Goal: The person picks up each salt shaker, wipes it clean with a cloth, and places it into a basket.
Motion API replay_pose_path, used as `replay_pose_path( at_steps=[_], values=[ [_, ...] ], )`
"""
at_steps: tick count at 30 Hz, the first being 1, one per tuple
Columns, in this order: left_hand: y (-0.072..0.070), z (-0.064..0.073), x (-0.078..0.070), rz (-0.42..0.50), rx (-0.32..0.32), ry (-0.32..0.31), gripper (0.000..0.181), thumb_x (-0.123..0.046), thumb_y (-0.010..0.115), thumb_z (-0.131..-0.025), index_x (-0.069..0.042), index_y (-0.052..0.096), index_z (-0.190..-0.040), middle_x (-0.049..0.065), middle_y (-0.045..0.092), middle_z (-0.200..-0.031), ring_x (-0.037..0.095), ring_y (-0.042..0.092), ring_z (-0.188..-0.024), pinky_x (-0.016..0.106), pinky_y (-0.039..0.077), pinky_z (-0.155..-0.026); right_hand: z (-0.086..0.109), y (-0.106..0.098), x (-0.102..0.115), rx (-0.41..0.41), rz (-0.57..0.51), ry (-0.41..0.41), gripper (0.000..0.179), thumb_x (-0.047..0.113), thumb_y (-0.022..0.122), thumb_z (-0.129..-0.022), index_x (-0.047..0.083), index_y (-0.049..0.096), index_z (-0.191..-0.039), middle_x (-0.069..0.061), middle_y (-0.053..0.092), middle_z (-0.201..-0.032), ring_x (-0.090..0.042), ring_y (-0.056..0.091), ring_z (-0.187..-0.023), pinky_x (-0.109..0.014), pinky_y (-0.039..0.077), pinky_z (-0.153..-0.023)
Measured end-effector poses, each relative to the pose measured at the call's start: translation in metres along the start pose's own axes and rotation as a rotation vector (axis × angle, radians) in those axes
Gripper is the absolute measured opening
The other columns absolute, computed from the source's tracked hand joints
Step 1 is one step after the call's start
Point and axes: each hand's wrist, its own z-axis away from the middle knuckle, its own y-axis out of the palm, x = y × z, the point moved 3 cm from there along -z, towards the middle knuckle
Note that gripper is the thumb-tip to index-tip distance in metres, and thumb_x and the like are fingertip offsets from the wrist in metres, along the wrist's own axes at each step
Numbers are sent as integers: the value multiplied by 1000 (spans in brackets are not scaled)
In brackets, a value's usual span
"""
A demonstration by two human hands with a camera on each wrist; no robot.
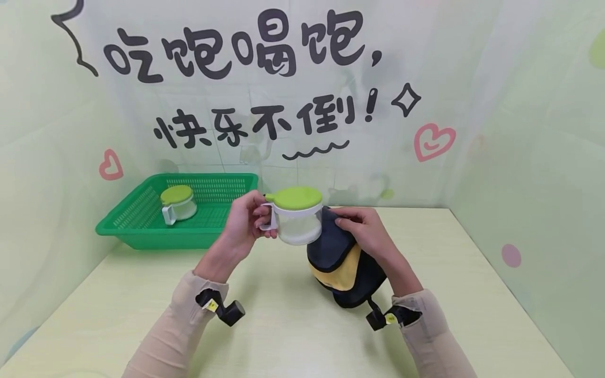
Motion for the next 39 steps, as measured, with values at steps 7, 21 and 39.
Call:
replay_pose_path(
  at_steps=[7, 21, 39],
  values=[
    [-5, -1, -2, 4, -22, 32, 32, -21, 41, -90, -16, 32, -60, -3, 36, -52, 17, 57, -45, 26, 44, -50, 2, -7, 2, -15, -29, 39, 35, 14, 66, -98, -1, 69, -130, -1, 76, -123, 6, 66, -108, -13, 51, -93],
    [-65, -4, -11, -13, -99, -23, 32, -20, 40, -98, -16, 41, -66, -4, 42, -55, 14, 51, -53, 29, 55, -63, 1, -21, 4, -38, -101, 31, 37, 14, 65, -99, -3, 68, -131, 12, 76, -114, 0, 71, -105, -16, 54, -94],
    [-177, -28, -27, -110, -301, -200, 20, -24, 31, -109, -12, 47, -104, -4, 56, -82, 14, 57, -86, 31, 61, -82, 0, -28, -1, -44, -103, 21, 36, 14, 66, -98, -5, 68, -129, 19, 75, -108, -1, 71, -104, -16, 54, -93]
  ],
)
